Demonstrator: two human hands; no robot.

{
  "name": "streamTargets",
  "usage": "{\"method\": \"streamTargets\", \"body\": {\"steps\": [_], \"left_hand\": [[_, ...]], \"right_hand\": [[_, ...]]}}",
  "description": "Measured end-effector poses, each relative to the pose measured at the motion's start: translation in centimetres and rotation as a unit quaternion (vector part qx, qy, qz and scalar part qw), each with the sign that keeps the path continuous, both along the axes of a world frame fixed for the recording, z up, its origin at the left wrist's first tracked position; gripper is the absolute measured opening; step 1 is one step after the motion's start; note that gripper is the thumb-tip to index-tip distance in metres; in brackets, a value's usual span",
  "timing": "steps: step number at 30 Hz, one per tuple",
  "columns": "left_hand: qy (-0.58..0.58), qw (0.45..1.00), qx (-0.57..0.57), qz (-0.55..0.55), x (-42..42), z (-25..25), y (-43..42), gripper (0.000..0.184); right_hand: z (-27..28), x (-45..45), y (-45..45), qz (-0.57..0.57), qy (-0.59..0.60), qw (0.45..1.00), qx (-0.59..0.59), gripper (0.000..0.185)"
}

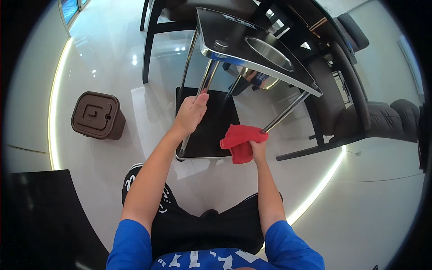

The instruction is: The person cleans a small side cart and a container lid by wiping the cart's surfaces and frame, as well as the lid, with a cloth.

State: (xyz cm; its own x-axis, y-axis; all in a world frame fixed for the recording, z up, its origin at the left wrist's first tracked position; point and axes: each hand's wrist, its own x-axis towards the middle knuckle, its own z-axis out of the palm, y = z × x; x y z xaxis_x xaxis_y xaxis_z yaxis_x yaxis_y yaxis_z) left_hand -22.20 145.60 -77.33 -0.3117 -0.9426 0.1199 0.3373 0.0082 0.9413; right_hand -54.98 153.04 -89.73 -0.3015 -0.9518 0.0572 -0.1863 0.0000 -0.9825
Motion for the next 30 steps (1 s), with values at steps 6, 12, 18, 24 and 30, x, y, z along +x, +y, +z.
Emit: {"method": "streamTargets", "body": {"steps": [6,12,18,24,30], "left_hand": [[-0.024,0.998,-0.036,0.054,0.1,-0.3,0.1,0.063],[-0.026,0.999,-0.004,0.020,0.1,-0.4,0.4,0.061],[-0.034,0.999,-0.011,0.014,0.4,-0.4,0.7,0.063],[-0.070,0.996,-0.024,0.048,0.0,-1.3,0.9,0.065],[-0.069,0.996,-0.040,0.048,0.6,-1.2,0.6,0.065]], "right_hand": [[5.9,0.7,-2.8,-0.056,-0.019,0.997,-0.048,0.037],[17.2,-1.0,-8.3,-0.065,-0.041,0.980,-0.185,0.030],[17.5,-0.3,-8.4,-0.103,-0.027,0.973,-0.205,0.036],[3.7,0.1,-2.1,-0.074,0.004,0.995,-0.074,0.030],[-3.6,2.7,2.0,-0.057,-0.015,0.998,0.022,0.038]]}}
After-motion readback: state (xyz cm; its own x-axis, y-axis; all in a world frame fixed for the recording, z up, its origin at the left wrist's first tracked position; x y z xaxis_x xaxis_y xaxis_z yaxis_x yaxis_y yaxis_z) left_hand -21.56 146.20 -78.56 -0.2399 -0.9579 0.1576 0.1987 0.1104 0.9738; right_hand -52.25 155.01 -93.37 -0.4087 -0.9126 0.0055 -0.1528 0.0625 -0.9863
